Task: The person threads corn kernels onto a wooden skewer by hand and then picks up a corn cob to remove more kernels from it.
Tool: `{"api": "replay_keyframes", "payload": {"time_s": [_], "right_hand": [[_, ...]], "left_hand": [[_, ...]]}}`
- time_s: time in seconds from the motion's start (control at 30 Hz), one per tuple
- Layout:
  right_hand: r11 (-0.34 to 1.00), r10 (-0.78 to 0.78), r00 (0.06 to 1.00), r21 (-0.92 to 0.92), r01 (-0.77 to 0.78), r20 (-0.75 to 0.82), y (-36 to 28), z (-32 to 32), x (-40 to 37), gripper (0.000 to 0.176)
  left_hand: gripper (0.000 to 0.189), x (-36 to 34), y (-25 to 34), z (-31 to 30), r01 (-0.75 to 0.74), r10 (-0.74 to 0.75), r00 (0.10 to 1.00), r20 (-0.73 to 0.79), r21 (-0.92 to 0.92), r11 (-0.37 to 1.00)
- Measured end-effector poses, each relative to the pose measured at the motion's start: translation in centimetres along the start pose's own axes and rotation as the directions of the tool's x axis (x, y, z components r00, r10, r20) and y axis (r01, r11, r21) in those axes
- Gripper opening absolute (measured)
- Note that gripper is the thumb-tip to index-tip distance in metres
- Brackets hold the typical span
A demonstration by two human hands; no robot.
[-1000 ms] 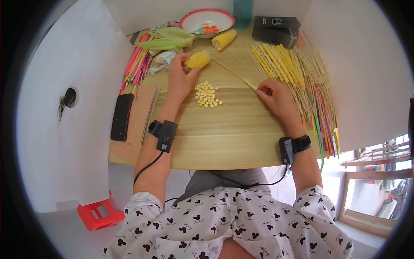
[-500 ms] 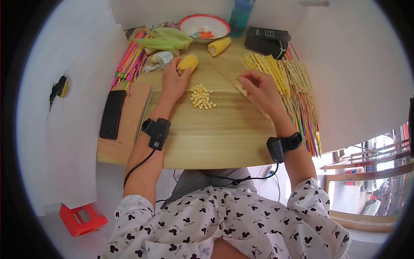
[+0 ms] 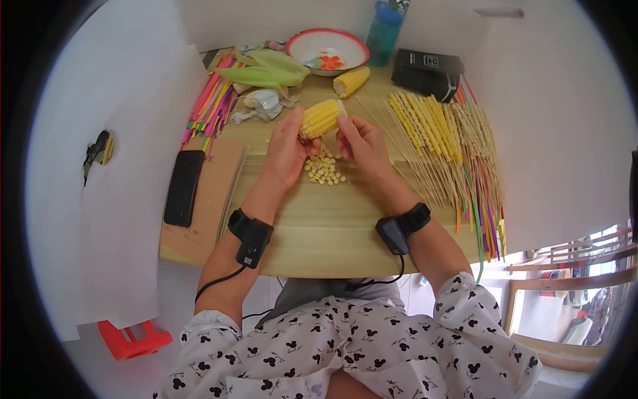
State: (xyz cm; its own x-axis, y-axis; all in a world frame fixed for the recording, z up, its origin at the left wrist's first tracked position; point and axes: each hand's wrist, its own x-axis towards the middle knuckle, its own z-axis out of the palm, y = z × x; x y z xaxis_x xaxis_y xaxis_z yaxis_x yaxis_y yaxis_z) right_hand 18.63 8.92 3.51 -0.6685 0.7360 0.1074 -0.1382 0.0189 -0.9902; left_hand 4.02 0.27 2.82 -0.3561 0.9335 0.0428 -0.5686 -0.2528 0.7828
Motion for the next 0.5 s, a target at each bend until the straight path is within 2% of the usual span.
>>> {"api": "replay_keyframes", "payload": {"time_s": [0.03, 0.1, 0.27, 0.33, 0.37, 0.43, 0.5], "right_hand": [[1.0, -0.013, 1.0, 0.01, 0.013, -0.018, 0.2, -0.1, -0.2, 0.036], [0.999, -0.015, 0.999, 0.033, 0.016, -0.032, 0.5, -0.2, -0.6, 0.037], [0.995, -0.02, 0.999, 0.095, 0.024, -0.042, 0.8, -0.6, -0.9, 0.038], [0.999, -0.021, 0.992, 0.029, 0.025, -0.128, 1.1, -0.8, -0.6, 0.04], [0.999, -0.015, 0.991, 0.038, 0.02, -0.134, 1.0, -0.9, -0.6, 0.04], [0.995, -0.028, 0.991, -0.097, 0.015, -0.132, 1.1, -0.9, -0.7, 0.043], [0.989, -0.058, 0.992, -0.141, 0.042, -0.114, 1.4, -0.9, -0.8, 0.043]], "left_hand": [[0.039, -0.1, -0.2, 0.3, 0.014, -0.014, 1.0, 0.0, 0.007, 1.0], [0.037, -0.4, -0.5, 0.6, -0.066, 0.07, 0.998, -0.004, 0.306, 0.95], [0.039, -0.7, -0.6, 1.3, -0.068, 0.095, 0.994, -0.057, 0.364, 0.929], [0.038, -0.8, -0.6, 1.6, -0.083, 0.122, 0.99, -0.076, 0.388, 0.918], [0.038, -1.0, -0.4, 1.8, -0.088, 0.136, 0.987, -0.082, 0.431, 0.898], [0.037, -1.2, -0.4, 2.1, -0.081, 0.14, 0.986, -0.09, 0.476, 0.876], [0.036, -1.4, -0.4, 2.2, -0.082, 0.17, 0.98, -0.107, 0.562, 0.823]]}}
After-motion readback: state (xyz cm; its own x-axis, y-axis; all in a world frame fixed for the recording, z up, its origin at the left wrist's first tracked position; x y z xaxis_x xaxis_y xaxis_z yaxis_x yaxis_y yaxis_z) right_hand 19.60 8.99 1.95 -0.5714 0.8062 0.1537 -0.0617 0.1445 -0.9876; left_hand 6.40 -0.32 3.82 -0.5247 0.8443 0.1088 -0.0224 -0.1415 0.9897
